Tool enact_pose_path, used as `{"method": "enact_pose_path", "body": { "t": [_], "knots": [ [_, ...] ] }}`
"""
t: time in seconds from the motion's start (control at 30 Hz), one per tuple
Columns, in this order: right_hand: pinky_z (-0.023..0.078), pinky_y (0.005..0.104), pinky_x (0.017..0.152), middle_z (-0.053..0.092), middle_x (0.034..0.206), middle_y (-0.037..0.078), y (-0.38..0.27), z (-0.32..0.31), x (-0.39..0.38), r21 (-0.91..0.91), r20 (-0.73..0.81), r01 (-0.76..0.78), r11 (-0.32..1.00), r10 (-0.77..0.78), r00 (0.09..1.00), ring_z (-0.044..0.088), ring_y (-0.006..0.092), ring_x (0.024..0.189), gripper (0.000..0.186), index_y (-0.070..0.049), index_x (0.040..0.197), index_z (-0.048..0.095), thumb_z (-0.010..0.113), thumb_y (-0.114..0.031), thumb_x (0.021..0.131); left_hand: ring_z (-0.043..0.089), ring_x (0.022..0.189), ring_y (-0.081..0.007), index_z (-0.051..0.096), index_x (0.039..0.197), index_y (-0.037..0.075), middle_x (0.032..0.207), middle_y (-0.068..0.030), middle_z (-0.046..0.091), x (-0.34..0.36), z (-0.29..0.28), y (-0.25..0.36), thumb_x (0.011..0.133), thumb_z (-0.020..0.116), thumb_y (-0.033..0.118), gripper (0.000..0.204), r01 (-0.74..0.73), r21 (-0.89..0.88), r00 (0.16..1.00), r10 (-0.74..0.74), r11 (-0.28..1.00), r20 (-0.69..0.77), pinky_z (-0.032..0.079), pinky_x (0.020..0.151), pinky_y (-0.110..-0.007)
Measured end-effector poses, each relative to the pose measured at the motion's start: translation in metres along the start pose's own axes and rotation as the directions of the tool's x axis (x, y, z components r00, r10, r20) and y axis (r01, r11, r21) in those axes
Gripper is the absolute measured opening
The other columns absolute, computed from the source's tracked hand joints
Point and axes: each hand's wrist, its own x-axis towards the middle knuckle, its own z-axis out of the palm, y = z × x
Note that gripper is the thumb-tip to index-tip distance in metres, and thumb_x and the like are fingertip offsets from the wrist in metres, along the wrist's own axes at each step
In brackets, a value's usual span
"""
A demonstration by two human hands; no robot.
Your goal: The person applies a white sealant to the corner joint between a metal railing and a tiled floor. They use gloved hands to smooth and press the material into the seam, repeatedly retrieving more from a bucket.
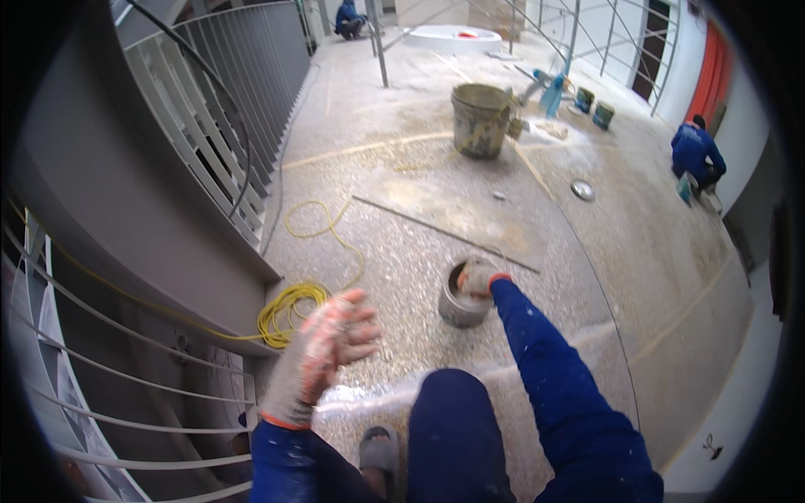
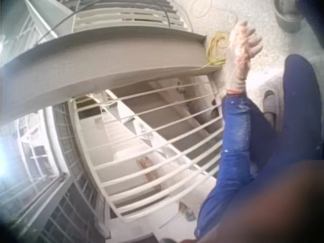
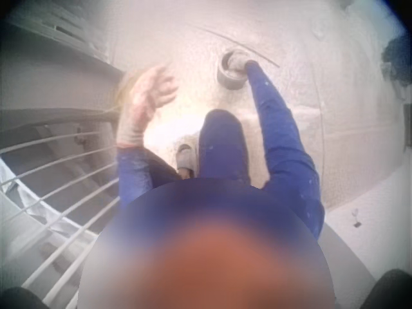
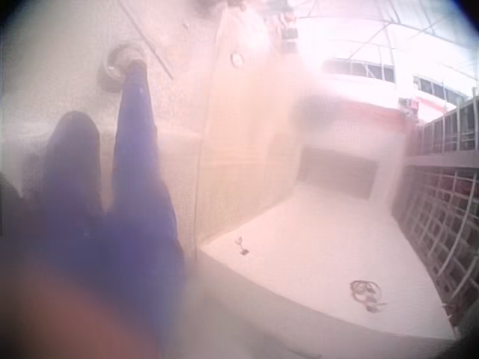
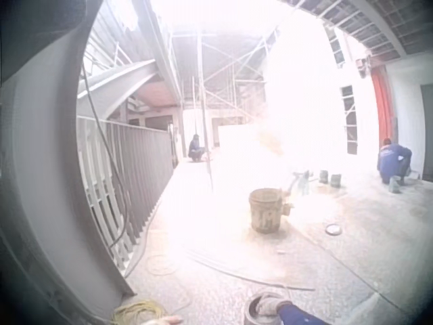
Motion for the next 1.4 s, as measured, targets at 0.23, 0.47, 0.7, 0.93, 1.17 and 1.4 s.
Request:
{"method": "enact_pose_path", "body": {
  "t": [0.23, 0.47, 0.7, 0.93, 1.17, 1.4],
  "knots": [
    [0.053, 0.0436, 0.092, 0.075, 0.109, 0.016, -0.002, 0.047, 0.044, -0.29, 0.314, -0.328, 0.899, 0.413, 0.855, 0.071, 0.0325, 0.103, 0.042, -0.01, 0.108, 0.078, 0.072, -0.039, 0.079, 0.069, 0.111, -0.0304, 0.056, 0.14, 0.0, 0.125, -0.02, 0.069, 0.062, 0.007, -0.028, 0.108, 0.049, 0.045, 0.055, -0.199, 0.754, 0.98, 0.115, 0.626, 0.164, 0.055, 0.096, -0.039],
    [0.055, 0.0409, 0.083, 0.075, 0.105, 0.013, -0.012, 0.082, 0.039, -0.327, 0.313, -0.404, 0.854, 0.501, 0.807, 0.07, 0.028, 0.092, 0.04, -0.009, 0.111, 0.076, 0.074, -0.036, 0.081, 0.068, 0.109, -0.0399, 0.061, 0.132, 0.0, 0.118, -0.0244, 0.07, 0.096, 0.017, -0.037, 0.106, 0.05, 0.043, 0.051, -0.266, 0.729, 0.961, 0.114, 0.631, 0.251, 0.053, 0.095, -0.043],
    [0.056, 0.0382, 0.075, 0.075, 0.1, 0.01, -0.01, 0.075, 0.031, -0.272, 0.284, -0.431, 0.86, 0.499, 0.818, 0.07, 0.0235, 0.081, 0.039, -0.009, 0.113, 0.074, 0.076, -0.033, 0.083, 0.068, 0.11, -0.0416, 0.062, 0.131, 0.0, 0.117, -0.026, 0.07, 0.165, 0.041, -0.085, 0.106, 0.051, 0.042, 0.051, -0.288, 0.687, 0.951, 0.118, 0.666, 0.285, 0.052, 0.095, -0.045],
    [0.057, 0.0355, 0.066, 0.075, 0.096, 0.006, -0.031, -0.024, -0.036, 0.347, 0.098, -0.429, 0.834, 0.423, 0.901, 0.07, 0.0189, 0.07, 0.038, -0.008, 0.116, 0.073, 0.078, -0.029, 0.086, 0.066, 0.117, -0.04, 0.06, 0.134, 0.0, 0.124, -0.0272, 0.068, 0.272, 0.059, -0.167, 0.106, 0.048, 0.05, 0.058, -0.102, 0.479, 0.995, 0.079, 0.872, 0.069, 0.051, 0.097, -0.044],
    [0.056, 0.0247, 0.074, 0.074, 0.1, 0.002, -0.09, -0.071, -0.093, 0.907, -0.062, -0.078, 0.413, 0.313, 0.948, 0.069, 0.0095, 0.086, 0.035, -0.005, 0.124, 0.07, 0.072, -0.028, 0.097, 0.066, 0.109, -0.032, 0.066, 0.118, 0.008, 0.12, -0.014, 0.069, 0.307, 0.082, -0.214, 0.109, 0.039, 0.044, 0.046, 0.505, -0.539, 0.66, 0.102, 0.674, 0.745, 0.051, 0.101, -0.05],
    [0.053, 0.044, 0.09, 0.069, 0.116, 0.025, -0.106, -0.052, -0.058, 0.375, -0.57, -0.411, 0.831, 0.556, 0.604, 0.068, 0.0386, 0.106, 0.039, -0.005, 0.12, 0.071, 0.058, -0.036, 0.101, 0.063, 0.119, -0.0271, 0.067, 0.121, 0.011, 0.127, -0.0086, 0.069, 0.318, 0.124, -0.235, 0.108, 0.04, 0.043, 0.044, 0.6, -0.778, 0.799, -0.078, 0.186, 0.597, 0.048, 0.109, -0.044]
  ]
}}
